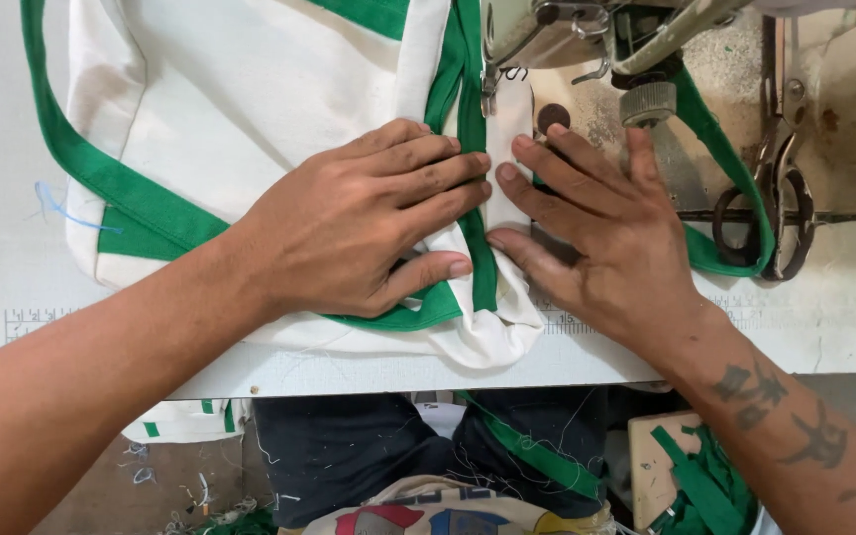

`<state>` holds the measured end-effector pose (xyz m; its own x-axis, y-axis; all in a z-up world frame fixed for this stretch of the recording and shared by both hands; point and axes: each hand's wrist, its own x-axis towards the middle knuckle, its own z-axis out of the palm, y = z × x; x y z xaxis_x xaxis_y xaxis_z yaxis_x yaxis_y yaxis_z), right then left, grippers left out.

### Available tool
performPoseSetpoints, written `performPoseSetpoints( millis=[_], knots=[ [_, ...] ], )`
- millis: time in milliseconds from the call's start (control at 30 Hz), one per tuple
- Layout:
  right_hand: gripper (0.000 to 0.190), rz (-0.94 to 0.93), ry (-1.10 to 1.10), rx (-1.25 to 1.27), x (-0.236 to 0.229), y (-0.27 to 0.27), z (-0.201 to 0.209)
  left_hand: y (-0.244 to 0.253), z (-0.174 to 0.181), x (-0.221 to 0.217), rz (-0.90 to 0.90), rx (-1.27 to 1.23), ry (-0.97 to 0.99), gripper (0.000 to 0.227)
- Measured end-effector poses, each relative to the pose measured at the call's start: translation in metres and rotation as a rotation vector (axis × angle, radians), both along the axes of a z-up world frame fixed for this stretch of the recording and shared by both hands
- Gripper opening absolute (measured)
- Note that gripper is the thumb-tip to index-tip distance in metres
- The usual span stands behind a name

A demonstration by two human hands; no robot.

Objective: Sewing green fabric strips onto a white canvas bag using an industrial sewing machine

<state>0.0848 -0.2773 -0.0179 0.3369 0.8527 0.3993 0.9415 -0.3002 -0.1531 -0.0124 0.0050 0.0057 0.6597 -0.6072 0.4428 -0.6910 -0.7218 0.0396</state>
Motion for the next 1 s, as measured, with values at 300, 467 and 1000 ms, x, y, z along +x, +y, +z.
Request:
performPoseSetpoints(
  millis=[300,467,1000],
  knots=[
    [0.052,-0.028,-0.107,-0.001,0.003,0.002,0.012,0.003,0.002,0.007,-0.036,0.003,-0.089,0.055],
    [0.055,-0.026,-0.070,-0.036,0.022,0.004,0.005,0.013,-0.002,0.023,-0.019,0.043,-0.070,0.059],
    [0.044,-0.108,0.010,0.156,0.012,0.008,0.039,0.036,0.005,0.056,-0.119,-0.021,0.017,0.055]
  ],
)
